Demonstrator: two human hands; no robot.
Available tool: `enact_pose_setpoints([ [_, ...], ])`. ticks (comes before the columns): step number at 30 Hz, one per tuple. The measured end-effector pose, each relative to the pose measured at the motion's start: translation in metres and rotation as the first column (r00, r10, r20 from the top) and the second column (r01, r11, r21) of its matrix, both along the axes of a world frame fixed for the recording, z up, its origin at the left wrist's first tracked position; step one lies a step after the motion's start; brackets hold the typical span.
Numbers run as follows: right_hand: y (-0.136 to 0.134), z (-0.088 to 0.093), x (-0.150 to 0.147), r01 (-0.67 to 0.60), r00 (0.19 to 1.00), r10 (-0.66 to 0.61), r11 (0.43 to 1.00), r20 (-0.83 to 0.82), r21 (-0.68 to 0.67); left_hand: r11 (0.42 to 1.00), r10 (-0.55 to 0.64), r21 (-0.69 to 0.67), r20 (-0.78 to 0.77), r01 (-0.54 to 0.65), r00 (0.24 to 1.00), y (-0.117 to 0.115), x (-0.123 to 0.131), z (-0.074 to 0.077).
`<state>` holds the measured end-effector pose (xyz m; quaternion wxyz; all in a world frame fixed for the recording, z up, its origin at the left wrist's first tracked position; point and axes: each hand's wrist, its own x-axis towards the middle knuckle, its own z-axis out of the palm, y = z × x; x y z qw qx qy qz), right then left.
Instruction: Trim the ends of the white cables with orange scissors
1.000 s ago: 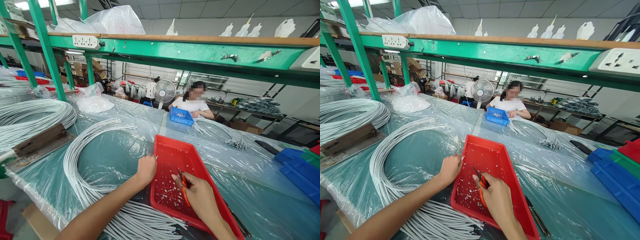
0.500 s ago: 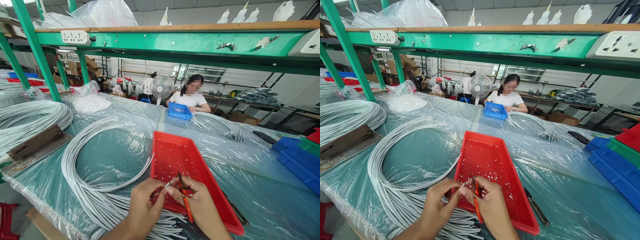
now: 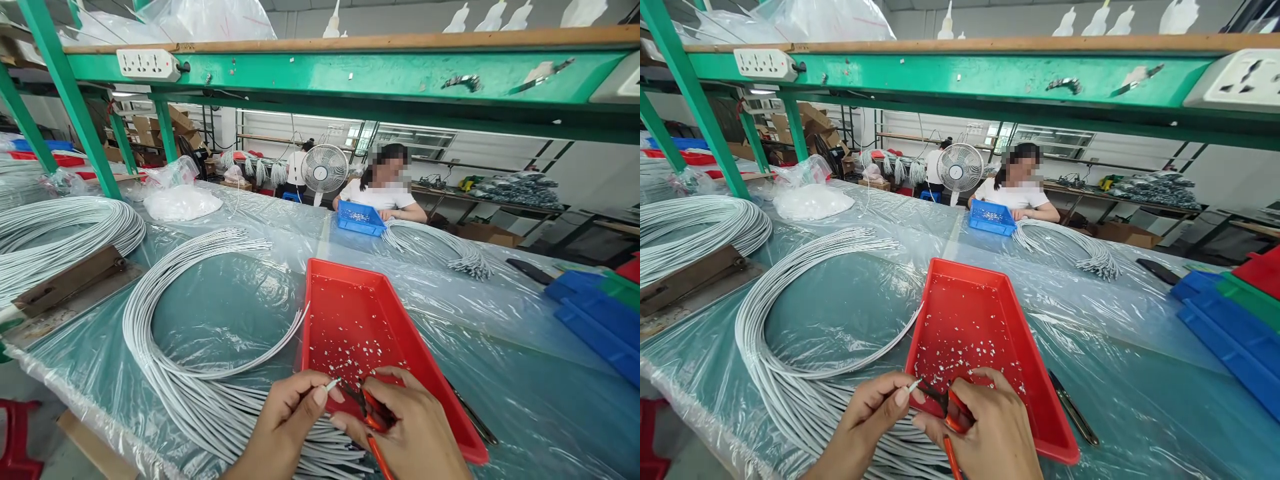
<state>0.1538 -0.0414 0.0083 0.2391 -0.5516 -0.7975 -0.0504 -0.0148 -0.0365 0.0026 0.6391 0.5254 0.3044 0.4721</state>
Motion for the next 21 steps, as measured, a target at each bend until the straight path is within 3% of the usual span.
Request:
enact_pose_setpoints([
  [9, 0.0001, -0.0015, -0.0006, 0.007, 0.999, -0.01, 0.997, -0.036, -0.082, 1.0, -0.025, -0.009, 0.015, 0.026, 1.0, 0.0003, 0.001, -0.0017],
  [21, -0.0016, -0.0021, 0.0053, 0.006, 0.999, -0.005, 1.0, 0.045, -0.027, 0.999, -0.04, 0.032, -0.069, 0.042, 0.997, 0.0052, 0.0006, -0.0001],
])
